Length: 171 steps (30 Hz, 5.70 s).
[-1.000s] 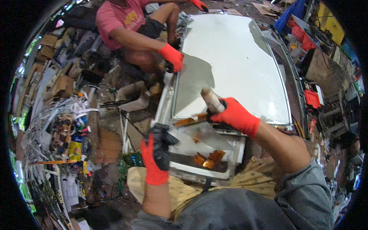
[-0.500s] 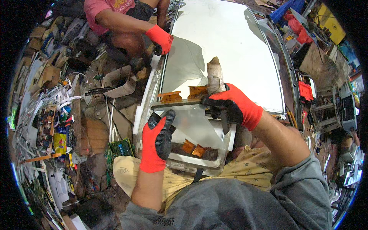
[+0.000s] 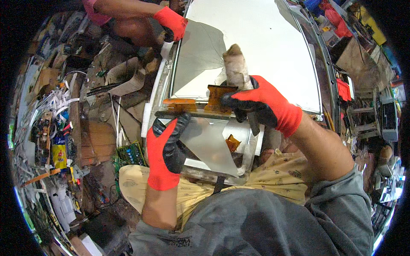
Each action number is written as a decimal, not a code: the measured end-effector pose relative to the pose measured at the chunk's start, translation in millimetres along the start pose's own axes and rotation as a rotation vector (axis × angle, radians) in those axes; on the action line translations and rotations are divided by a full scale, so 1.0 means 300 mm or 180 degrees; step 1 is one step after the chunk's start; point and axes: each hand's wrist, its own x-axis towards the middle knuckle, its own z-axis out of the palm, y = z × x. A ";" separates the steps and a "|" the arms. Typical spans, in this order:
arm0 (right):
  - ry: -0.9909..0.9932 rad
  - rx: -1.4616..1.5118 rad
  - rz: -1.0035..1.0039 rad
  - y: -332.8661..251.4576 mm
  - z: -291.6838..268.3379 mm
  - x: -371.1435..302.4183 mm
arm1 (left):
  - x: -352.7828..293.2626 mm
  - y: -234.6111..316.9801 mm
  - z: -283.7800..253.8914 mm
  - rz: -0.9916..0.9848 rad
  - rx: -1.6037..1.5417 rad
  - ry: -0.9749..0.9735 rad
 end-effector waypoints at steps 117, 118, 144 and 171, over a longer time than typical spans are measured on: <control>0.0654 -0.3589 -0.0736 0.309 0.140 -0.382 | -0.010 -0.165 -0.015 0.0090 0.2665 -0.0130; 0.0677 -0.3667 -0.0715 0.311 0.143 -0.377 | -0.013 -0.168 -0.013 0.0143 0.2633 -0.0129; 0.0793 -0.3519 -0.0661 0.405 0.155 -0.315 | -0.016 -0.211 0.010 0.0440 0.2756 -0.0103; 0.0991 -0.2974 -0.0338 0.485 0.123 -0.369 | 0.062 -0.287 0.107 0.0350 0.3756 -0.0583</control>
